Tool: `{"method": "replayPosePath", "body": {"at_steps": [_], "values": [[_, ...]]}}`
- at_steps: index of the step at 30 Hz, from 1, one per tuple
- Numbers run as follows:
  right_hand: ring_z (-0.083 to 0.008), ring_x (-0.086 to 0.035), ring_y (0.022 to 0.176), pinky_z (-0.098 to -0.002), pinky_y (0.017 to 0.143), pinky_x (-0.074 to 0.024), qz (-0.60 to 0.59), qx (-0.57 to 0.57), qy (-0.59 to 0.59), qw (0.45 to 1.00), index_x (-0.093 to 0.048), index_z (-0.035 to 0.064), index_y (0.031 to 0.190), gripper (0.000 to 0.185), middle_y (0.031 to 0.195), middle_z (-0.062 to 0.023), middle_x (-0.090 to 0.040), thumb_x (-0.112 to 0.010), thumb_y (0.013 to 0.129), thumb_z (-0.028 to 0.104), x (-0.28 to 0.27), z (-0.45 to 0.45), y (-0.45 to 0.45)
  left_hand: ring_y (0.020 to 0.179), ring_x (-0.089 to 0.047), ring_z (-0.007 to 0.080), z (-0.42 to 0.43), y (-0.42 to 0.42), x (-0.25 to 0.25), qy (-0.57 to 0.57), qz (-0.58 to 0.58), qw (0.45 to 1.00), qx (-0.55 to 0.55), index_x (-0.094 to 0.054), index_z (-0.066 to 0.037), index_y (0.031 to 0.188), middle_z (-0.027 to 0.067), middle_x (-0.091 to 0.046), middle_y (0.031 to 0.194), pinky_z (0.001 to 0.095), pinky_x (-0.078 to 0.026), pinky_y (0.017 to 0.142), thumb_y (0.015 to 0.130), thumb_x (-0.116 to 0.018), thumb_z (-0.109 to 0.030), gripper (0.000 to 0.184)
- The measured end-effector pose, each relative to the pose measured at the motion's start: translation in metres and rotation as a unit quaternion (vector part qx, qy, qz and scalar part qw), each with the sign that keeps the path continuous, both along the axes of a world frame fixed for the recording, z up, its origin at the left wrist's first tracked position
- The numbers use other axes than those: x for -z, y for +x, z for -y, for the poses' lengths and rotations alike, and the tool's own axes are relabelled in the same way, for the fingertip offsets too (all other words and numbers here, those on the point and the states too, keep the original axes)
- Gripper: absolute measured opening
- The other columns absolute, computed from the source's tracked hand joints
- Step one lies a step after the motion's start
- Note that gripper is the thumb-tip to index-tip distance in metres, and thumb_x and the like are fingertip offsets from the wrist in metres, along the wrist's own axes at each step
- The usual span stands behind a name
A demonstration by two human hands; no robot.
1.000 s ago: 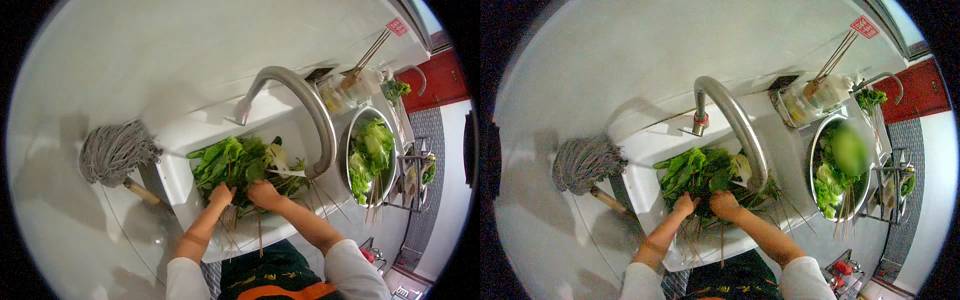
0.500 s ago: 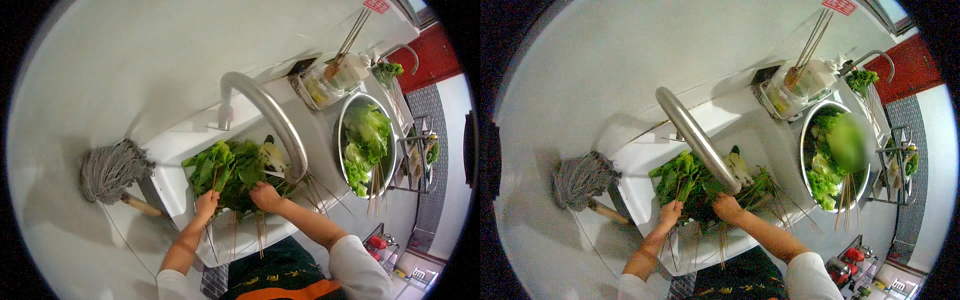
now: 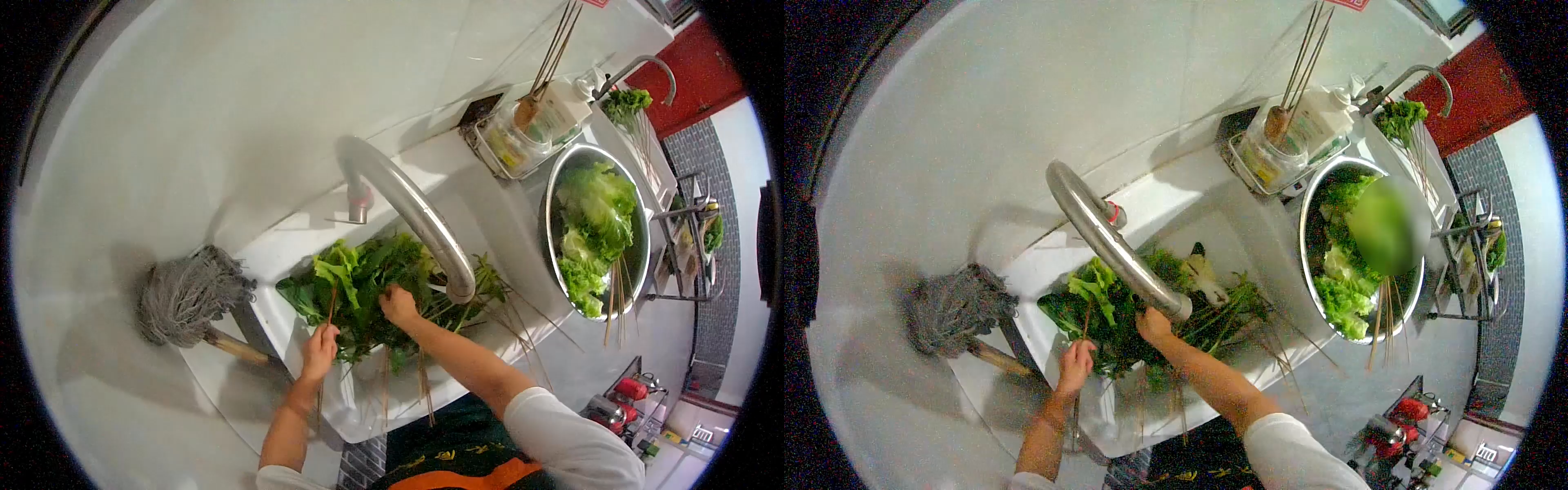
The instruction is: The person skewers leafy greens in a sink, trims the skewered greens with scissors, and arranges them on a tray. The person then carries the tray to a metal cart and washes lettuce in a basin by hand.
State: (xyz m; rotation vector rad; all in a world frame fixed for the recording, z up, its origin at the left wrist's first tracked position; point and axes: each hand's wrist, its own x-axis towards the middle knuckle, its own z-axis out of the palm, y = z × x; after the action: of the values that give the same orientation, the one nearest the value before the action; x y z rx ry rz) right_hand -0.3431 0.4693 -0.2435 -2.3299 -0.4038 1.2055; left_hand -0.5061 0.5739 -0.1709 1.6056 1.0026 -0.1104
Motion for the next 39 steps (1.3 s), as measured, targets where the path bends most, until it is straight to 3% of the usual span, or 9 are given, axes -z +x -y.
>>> {"method": "replayPosePath", "body": {"at_steps": [10, 12, 16, 18, 24, 32, 35, 36, 39], "values": [[-0.0190, -0.048, 0.055, -0.0330, 0.051, -0.0405, -0.066, 0.089, 0.034, 0.993, -0.048, 0.0016, 0.088, 0.022, 0.073, -0.0119, -0.051, -0.056, 0.073, 0.016, 0.014, -0.008, -0.010, 0.041, -0.033, 0.0057, 0.022, -0.021, -0.057, -0.004, 0.163, 0.985, -0.056, -0.048, -0.001, 0.093, -0.0004, -0.041, 0.052, 0.0188, -0.027, 0.039, 0.087, -0.032, -0.019, 0.024], [-0.0162, -0.043, 0.051, -0.0300, 0.047, -0.0370, -0.234, 0.312, 0.099, 0.915, -0.047, 0.0023, 0.086, 0.017, 0.070, -0.0085, -0.049, -0.054, 0.075, 0.013, -0.006, -0.011, -0.012, 0.043, -0.035, 0.0060, 0.027, -0.023, -0.076, -0.070, 0.107, 0.986, -0.103, -0.045, -0.001, 0.102, 0.0007, -0.043, 0.055, 0.0184, -0.029, 0.041, 0.086, -0.034, -0.019, 0.026], [-0.0125, -0.039, 0.050, -0.0272, 0.046, -0.0344, -0.320, 0.263, 0.154, 0.897, -0.044, 0.0038, 0.084, 0.010, 0.067, -0.0044, -0.045, -0.050, 0.077, 0.008, 0.004, -0.007, -0.013, 0.044, -0.037, 0.0062, 0.034, -0.032, -0.080, -0.107, 0.148, 0.975, -0.130, -0.041, -0.002, 0.109, 0.0021, -0.046, 0.058, 0.0186, -0.030, 0.042, 0.085, -0.037, -0.019, 0.029], [-0.0101, -0.037, 0.051, -0.0261, 0.047, -0.0346, -0.222, 0.239, 0.305, 0.895, -0.043, 0.0050, 0.084, 0.005, 0.068, -0.0036, -0.044, -0.045, 0.080, 0.006, -0.002, -0.004, -0.025, 0.046, -0.038, 0.0068, 0.037, -0.040, -0.077, -0.111, 0.227, 0.956, -0.147, -0.036, -0.004, 0.112, 0.0039, -0.049, 0.063, 0.0193, -0.032, 0.043, 0.083, -0.040, -0.018, 0.033], [-0.0111, -0.043, 0.059, -0.0252, 0.052, -0.0373, -0.019, 0.107, 0.427, 0.898, -0.041, 0.0035, 0.086, 0.010, 0.071, -0.0068, -0.047, -0.046, 0.079, 0.010, -0.076, -0.002, -0.045, 0.055, -0.043, 0.0086, 0.040, -0.041, -0.082, -0.046, 0.244, 0.953, -0.172, -0.033, -0.005, 0.110, 0.0083, -0.052, 0.078, 0.0194, -0.035, 0.050, 0.083, -0.040, -0.014, 0.029], [-0.0100, -0.050, 0.057, -0.0231, 0.051, -0.0408, -0.187, 0.114, 0.481, 0.849, -0.040, 0.0009, 0.088, 0.013, 0.072, -0.0056, -0.048, -0.046, 0.081, 0.009, -0.150, -0.008, -0.078, 0.086, -0.049, 0.0168, 0.045, -0.003, -0.100, 0.015, 0.209, 0.947, -0.245, -0.030, -0.004, 0.108, 0.0127, -0.046, 0.101, 0.0274, -0.041, 0.071, 0.087, -0.032, -0.013, 0.023], [-0.0128, -0.051, 0.059, -0.0243, 0.054, -0.0415, 0.031, 0.026, 0.485, 0.874, -0.046, 0.0002, 0.086, 0.013, 0.072, -0.0073, -0.048, -0.050, 0.078, 0.009, -0.147, -0.010, -0.090, 0.087, -0.048, 0.0157, 0.053, 0.003, -0.094, 0.166, 0.120, 0.955, -0.215, -0.032, -0.005, 0.108, 0.0118, -0.046, 0.102, 0.0259, -0.039, 0.072, 0.087, -0.032, -0.015, 0.023], [-0.0154, -0.050, 0.061, -0.0255, 0.054, -0.0412, -0.001, 0.019, 0.463, 0.886, -0.050, 0.0004, 0.083, 0.010, 0.074, -0.0097, -0.048, -0.052, 0.076, 0.008, -0.151, -0.008, -0.087, 0.076, -0.048, 0.0121, 0.056, 0.004, -0.090, 0.186, 0.115, 0.944, -0.246, -0.035, -0.006, 0.107, 0.0081, -0.047, 0.091, 0.0244, -0.038, 0.065, 0.087, -0.032, -0.015, 0.022], [-0.0179, -0.050, 0.061, -0.0262, 0.054, -0.0407, 0.081, 0.007, 0.450, 0.889, -0.051, 0.0016, 0.083, 0.010, 0.076, -0.0107, -0.048, -0.051, 0.075, 0.007, -0.121, -0.003, -0.076, 0.064, -0.042, 0.0093, 0.052, -0.017, -0.067, 0.083, 0.143, 0.945, -0.283, -0.034, -0.007, 0.108, 0.0036, -0.045, 0.074, 0.0233, -0.035, 0.058, 0.086, -0.032, -0.014, 0.023]]}}
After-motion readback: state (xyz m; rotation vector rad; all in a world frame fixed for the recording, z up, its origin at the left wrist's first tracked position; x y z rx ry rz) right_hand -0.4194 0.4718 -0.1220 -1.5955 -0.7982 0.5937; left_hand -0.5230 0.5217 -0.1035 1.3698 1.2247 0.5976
